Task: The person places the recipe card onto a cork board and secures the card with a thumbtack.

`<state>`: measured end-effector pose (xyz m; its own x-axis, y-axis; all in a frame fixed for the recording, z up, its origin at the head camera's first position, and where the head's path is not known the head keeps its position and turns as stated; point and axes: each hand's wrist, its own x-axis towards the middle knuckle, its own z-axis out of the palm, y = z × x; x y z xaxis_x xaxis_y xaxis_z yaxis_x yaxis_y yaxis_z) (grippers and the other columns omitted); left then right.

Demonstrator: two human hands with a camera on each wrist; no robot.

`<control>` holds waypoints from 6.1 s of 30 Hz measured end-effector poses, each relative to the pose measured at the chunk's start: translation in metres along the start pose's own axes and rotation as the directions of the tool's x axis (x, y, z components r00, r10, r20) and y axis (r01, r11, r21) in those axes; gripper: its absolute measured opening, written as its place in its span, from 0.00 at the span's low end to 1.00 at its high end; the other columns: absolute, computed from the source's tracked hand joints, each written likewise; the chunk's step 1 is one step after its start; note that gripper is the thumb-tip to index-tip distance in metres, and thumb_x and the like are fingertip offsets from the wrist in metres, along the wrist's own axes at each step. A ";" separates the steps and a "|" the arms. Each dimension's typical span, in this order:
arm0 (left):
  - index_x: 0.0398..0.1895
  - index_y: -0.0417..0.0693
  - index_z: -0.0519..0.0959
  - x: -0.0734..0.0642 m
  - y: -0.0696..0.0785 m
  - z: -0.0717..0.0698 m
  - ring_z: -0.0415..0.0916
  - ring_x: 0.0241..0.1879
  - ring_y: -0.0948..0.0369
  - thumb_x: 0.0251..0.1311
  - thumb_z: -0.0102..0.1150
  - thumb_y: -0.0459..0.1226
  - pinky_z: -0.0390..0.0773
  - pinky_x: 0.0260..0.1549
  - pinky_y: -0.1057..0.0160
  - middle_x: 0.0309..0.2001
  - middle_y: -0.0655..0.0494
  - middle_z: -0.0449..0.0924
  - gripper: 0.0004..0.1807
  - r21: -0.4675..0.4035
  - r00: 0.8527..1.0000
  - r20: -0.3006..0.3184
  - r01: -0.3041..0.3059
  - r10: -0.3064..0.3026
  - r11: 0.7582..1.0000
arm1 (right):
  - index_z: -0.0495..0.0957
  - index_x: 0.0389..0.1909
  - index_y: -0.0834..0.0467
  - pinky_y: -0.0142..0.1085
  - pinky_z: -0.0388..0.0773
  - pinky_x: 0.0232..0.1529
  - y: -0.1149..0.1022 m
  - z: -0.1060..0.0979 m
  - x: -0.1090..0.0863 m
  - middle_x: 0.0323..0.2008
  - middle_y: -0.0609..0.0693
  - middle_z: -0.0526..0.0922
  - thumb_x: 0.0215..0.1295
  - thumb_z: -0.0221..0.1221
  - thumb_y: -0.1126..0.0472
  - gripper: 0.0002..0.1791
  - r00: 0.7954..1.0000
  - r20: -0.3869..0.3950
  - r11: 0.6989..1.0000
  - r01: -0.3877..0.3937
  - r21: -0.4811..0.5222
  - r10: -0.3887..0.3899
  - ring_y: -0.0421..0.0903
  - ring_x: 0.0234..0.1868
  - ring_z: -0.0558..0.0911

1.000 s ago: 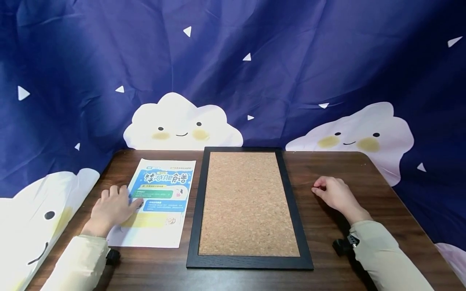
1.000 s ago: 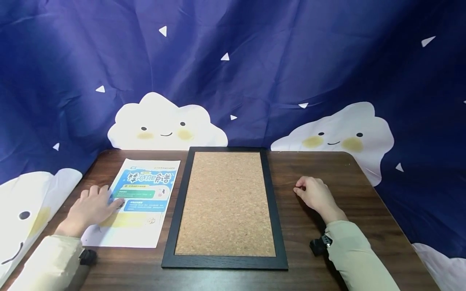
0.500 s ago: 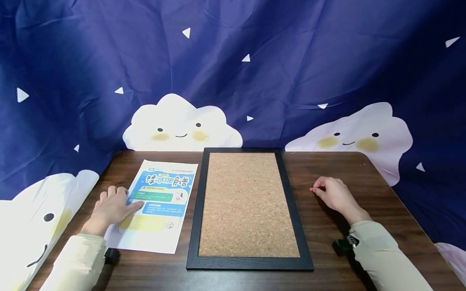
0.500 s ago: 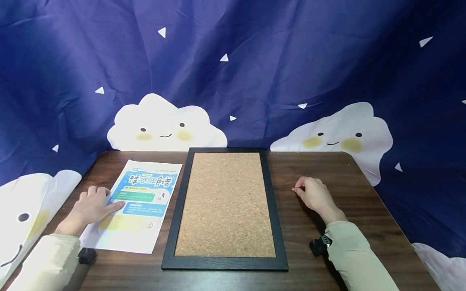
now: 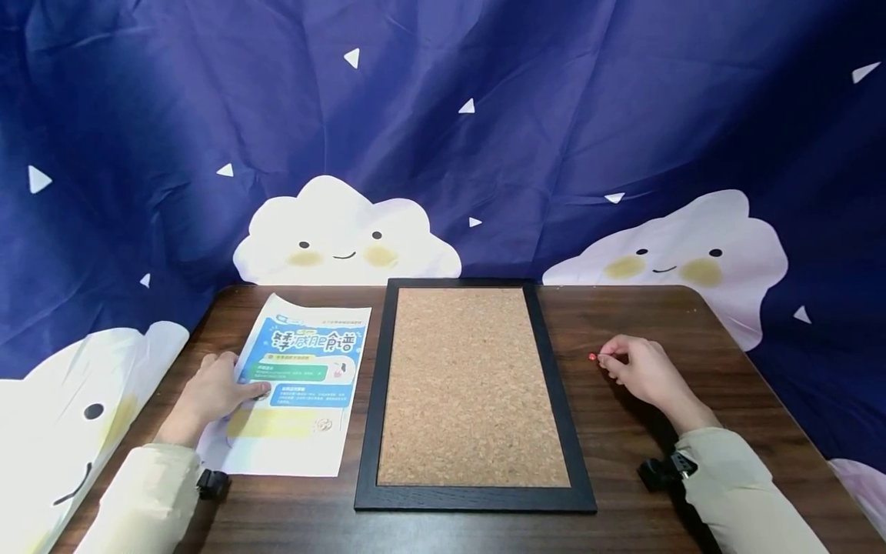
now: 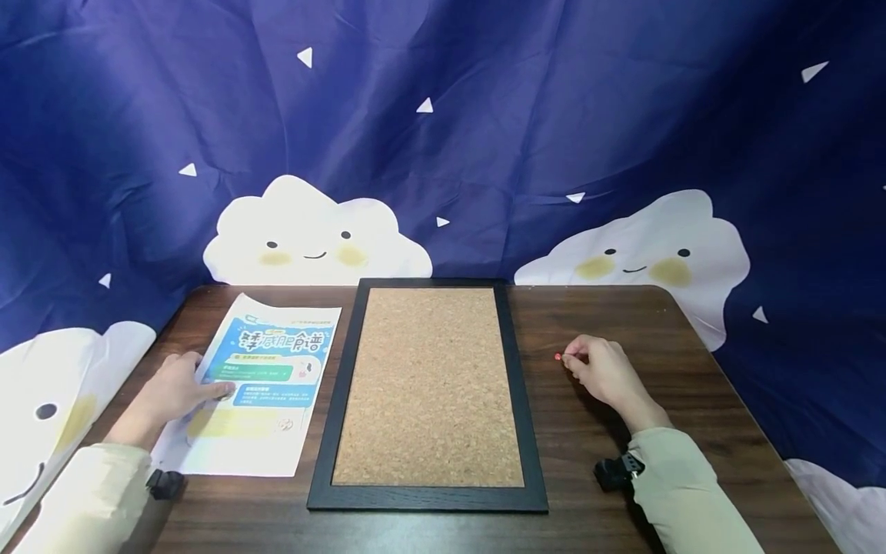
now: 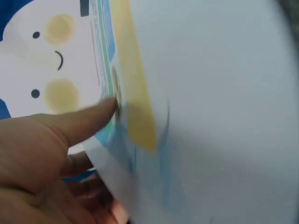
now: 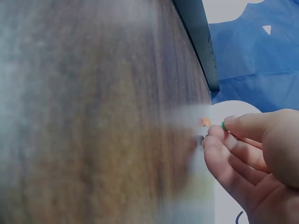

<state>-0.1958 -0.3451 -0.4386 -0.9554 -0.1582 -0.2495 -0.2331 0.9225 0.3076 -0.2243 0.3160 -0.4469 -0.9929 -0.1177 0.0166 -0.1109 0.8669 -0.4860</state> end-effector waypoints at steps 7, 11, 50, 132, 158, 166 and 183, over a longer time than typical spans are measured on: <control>0.55 0.23 0.79 -0.006 -0.017 0.000 0.79 0.41 0.42 0.77 0.57 0.35 0.80 0.41 0.43 0.45 0.29 0.83 0.18 -0.058 0.991 -0.106 -0.094 0.087 0.994 | 0.86 0.44 0.66 0.30 0.81 0.29 -0.001 -0.001 -0.009 0.31 0.54 0.89 0.74 0.67 0.67 0.05 0.999 -0.030 0.997 0.031 0.072 -0.029 0.43 0.29 0.85; 0.56 0.22 0.80 -0.010 -0.023 -0.008 0.80 0.43 0.41 0.79 0.55 0.34 0.81 0.42 0.45 0.51 0.25 0.83 0.18 -0.103 0.983 -0.146 -0.126 0.110 0.987 | 0.87 0.46 0.66 0.30 0.82 0.30 -0.003 -0.003 -0.014 0.34 0.55 0.90 0.75 0.66 0.67 0.06 0.998 -0.048 0.996 0.048 0.069 -0.045 0.44 0.30 0.85; 0.64 0.15 0.72 -0.003 0.114 0.045 0.88 0.36 0.67 0.82 0.51 0.30 0.89 0.39 0.69 0.39 0.49 0.90 0.20 -0.863 0.947 0.086 -0.084 0.309 0.497 | 0.87 0.49 0.69 0.39 0.90 0.36 -0.056 0.009 0.012 0.39 0.61 0.92 0.75 0.65 0.71 0.07 0.966 -0.142 0.923 0.248 0.295 -0.214 0.44 0.32 0.88; 0.82 0.32 0.64 -0.020 0.197 0.073 0.52 0.86 0.43 0.77 0.65 0.48 0.62 0.82 0.45 0.87 0.37 0.53 0.41 0.012 0.681 0.199 -0.721 0.705 0.693 | 0.87 0.49 0.66 0.33 0.77 0.40 -0.160 0.095 0.146 0.37 0.57 0.88 0.82 0.58 0.66 0.10 0.997 0.045 0.927 0.043 0.371 -0.064 0.45 0.34 0.82; 0.84 0.37 0.62 0.023 0.172 0.112 0.48 0.88 0.45 0.76 0.62 0.58 0.58 0.84 0.43 0.88 0.42 0.49 0.46 -0.035 0.626 0.152 -0.770 0.765 0.637 | 0.84 0.51 0.69 0.30 0.83 0.31 -0.222 0.127 0.158 0.36 0.60 0.88 0.81 0.58 0.69 0.09 0.976 0.153 0.838 0.049 0.544 -0.156 0.42 0.26 0.82; 0.82 0.32 0.64 0.006 0.181 0.096 0.52 0.87 0.43 0.78 0.61 0.53 0.60 0.83 0.44 0.86 0.37 0.53 0.42 -0.014 0.619 0.159 -0.777 0.769 0.629 | 0.85 0.50 0.68 0.28 0.82 0.30 -0.231 0.137 0.163 0.33 0.57 0.87 0.81 0.59 0.68 0.09 0.980 0.169 0.847 -0.002 0.531 -0.104 0.41 0.25 0.81; 0.81 0.29 0.62 -0.017 0.194 0.072 0.52 0.86 0.40 0.79 0.62 0.47 0.60 0.83 0.44 0.85 0.32 0.53 0.40 0.049 0.629 0.210 -0.771 0.748 0.635 | 0.90 0.43 0.62 0.28 0.76 0.30 -0.247 0.134 0.170 0.18 0.45 0.81 0.75 0.64 0.65 0.07 0.988 0.155 0.942 -0.078 0.325 0.028 0.37 0.18 0.78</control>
<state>-0.2119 -0.1384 -0.4413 -0.7374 0.6648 -0.1199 0.5978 0.7248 0.3425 -0.3604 0.0172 -0.4407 -0.9770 -0.1671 -0.1324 -0.0136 0.6685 -0.7436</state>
